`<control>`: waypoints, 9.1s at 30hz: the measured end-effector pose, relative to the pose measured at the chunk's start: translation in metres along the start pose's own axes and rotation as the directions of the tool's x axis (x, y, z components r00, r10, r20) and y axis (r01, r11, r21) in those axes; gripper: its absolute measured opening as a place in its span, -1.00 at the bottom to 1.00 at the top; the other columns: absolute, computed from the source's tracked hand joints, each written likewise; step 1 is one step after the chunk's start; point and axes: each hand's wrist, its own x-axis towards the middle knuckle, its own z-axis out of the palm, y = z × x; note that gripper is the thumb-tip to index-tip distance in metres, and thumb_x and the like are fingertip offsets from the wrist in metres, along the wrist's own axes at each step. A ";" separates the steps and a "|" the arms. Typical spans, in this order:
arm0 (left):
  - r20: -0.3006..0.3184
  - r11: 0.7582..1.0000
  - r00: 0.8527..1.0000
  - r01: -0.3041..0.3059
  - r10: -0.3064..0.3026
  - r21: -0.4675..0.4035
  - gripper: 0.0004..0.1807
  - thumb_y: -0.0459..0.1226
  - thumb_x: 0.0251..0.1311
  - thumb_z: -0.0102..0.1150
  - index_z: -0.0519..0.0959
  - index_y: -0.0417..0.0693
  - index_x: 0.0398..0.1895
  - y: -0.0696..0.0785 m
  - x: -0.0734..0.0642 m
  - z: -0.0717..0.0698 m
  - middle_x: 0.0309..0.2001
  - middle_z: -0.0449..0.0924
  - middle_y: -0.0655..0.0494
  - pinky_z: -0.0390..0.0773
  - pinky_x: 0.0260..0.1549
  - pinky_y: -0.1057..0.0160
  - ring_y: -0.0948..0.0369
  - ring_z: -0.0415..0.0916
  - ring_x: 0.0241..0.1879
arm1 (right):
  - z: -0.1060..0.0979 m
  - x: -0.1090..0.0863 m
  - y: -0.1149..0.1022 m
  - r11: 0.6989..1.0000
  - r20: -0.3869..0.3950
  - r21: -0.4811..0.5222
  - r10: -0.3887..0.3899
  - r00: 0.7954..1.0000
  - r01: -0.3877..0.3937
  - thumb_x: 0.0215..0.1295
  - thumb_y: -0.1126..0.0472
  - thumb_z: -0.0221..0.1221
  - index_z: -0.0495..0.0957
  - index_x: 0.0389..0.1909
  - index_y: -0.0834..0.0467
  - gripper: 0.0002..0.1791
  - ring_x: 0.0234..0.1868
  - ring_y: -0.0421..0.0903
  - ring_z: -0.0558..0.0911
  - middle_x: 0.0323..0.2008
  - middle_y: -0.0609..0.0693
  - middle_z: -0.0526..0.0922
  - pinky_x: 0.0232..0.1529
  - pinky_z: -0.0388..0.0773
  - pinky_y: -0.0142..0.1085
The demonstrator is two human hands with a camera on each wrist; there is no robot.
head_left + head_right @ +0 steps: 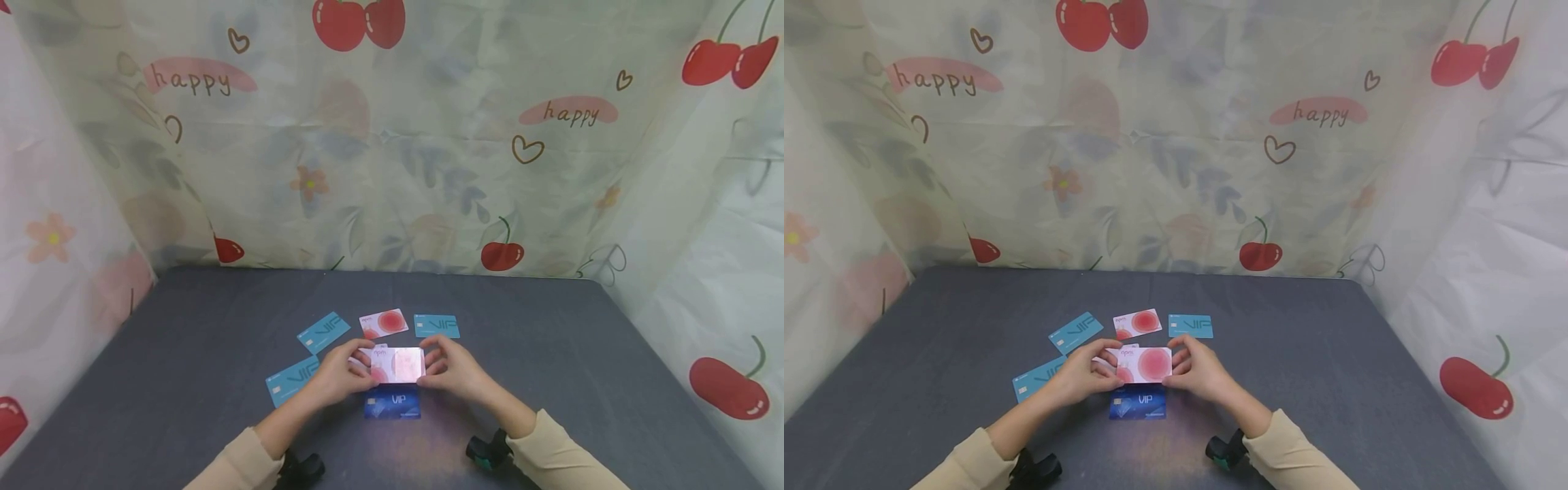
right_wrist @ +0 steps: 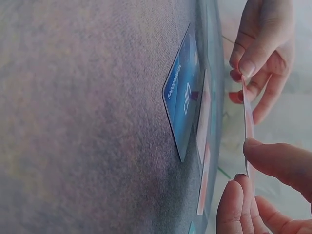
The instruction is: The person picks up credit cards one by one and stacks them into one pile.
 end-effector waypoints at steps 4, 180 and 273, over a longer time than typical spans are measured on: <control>0.007 1.000 1.000 0.007 -0.007 0.000 -0.38 -0.41 -0.10 0.37 0.40 -0.28 0.12 -0.001 -0.001 -0.001 -0.27 0.51 -0.08 0.63 -0.36 0.26 0.24 0.57 -0.41 | 0.001 -0.001 0.001 1.000 0.010 -0.001 -0.009 1.000 0.009 -0.02 0.28 0.37 0.35 0.05 0.26 -0.40 -0.35 -0.17 0.61 -0.28 0.10 0.56 -0.27 0.62 -0.31; 0.160 0.978 0.987 -0.029 -0.004 0.206 -0.48 -0.37 -0.23 0.46 0.43 -0.27 -0.15 -0.005 -0.024 0.000 -0.48 0.46 0.05 0.40 -0.61 0.42 0.29 0.39 -0.59 | 0.020 -0.012 0.005 1.000 0.205 -0.020 0.007 0.979 -0.003 -0.08 0.31 0.40 0.37 -0.06 0.26 -0.46 -0.45 -0.17 0.55 -0.40 0.01 0.47 -0.40 0.55 -0.39; 0.193 0.964 0.981 -0.067 0.017 0.256 -0.46 -0.37 -0.20 0.44 0.50 -0.42 -0.08 -0.003 -0.024 0.002 -0.45 0.43 0.04 0.35 -0.64 0.44 0.29 0.40 -0.60 | 0.021 -0.010 0.001 0.993 0.209 -0.120 0.049 0.977 -0.025 -0.12 0.27 0.41 0.43 -0.13 0.26 -0.50 -0.41 -0.16 0.51 -0.35 0.04 0.46 -0.40 0.49 -0.41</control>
